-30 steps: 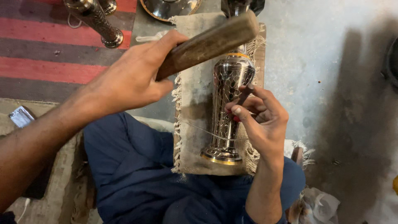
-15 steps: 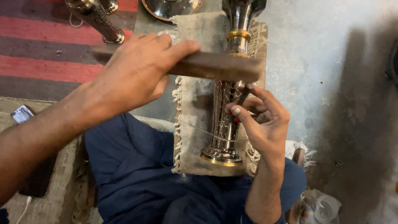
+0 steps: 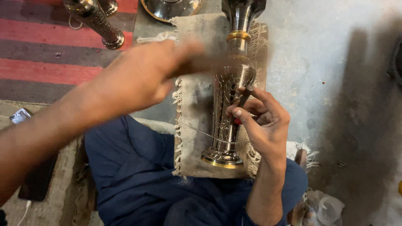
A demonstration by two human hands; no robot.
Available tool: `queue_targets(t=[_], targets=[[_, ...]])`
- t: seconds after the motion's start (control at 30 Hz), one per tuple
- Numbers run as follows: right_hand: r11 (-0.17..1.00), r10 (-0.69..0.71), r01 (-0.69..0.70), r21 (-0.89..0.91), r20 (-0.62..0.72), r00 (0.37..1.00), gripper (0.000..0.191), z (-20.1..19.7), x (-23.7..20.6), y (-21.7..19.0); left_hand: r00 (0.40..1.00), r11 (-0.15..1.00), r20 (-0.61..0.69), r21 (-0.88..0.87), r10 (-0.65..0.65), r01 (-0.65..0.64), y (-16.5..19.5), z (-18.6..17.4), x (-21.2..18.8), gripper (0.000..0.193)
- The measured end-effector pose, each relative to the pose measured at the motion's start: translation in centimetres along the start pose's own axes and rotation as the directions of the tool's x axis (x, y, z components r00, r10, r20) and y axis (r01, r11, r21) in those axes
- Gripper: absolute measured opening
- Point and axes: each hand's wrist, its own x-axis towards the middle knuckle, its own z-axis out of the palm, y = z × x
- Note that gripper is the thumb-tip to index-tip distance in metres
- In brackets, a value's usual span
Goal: The person sits on the floor with a brass vase resting on a cloth pad and engraves a pattern into its surface. They hold a chisel against the vase with one hand and strike it repeatedly with a wooden mallet, repositioning the chisel to work different areas of the pattern.
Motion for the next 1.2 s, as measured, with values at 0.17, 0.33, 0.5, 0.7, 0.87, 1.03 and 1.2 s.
queue_targets(t=[0.17, 0.33, 0.5, 0.7, 0.87, 1.03, 1.2], targets=[[0.999, 0.034, -0.034, -0.022, 0.001, 0.999, 0.041, -0.1, -0.1, 0.0, 1.000, 0.989, 0.006, 0.147, 0.001, -0.002, 0.0, 0.0, 0.1, 0.066], [1.000, 0.017, -0.017, 0.001, -0.001, 1.000, 0.041, -0.2, -0.1, 0.3, 1.000, 0.992, 0.021, 0.123, 0.000, -0.002, 0.0, 0.0, 0.1, 0.067], [0.999, -0.002, 0.002, 0.042, 0.013, 1.000, 0.042, -0.5, -0.2, 0.9, 0.999, 0.991, -0.052, 0.135, 0.018, -0.011, 0.1, 0.1, 0.1, 0.068], [0.999, -0.026, 0.026, 0.027, 0.013, 1.000, 0.041, -0.8, -0.3, 1.4, 0.996, 0.993, -0.052, 0.102, 0.069, -0.064, 0.1, -0.1, 0.3, 0.067], [1.000, -0.008, 0.009, 0.025, -0.020, 1.000, 0.039, -1.0, -0.7, 1.8, 0.994, 0.956, -0.053, 0.283, 0.097, -0.078, -0.8, 1.1, -1.1, 0.068], [0.935, 0.086, 0.022, 0.354, -0.287, 0.954, 0.035, -2.6, -1.5, 1.9, 0.934, 0.885, 0.135, -0.302, -0.329, 0.355, -4.0, 4.4, -7.0, 0.067], [0.930, 0.084, 0.048, 0.365, -0.336, 0.938, 0.033, -4.2, -4.6, 1.7, 0.821, 0.756, 0.486, -0.404, -0.300, 0.515, -5.8, 9.6, -12.6, 0.079]])
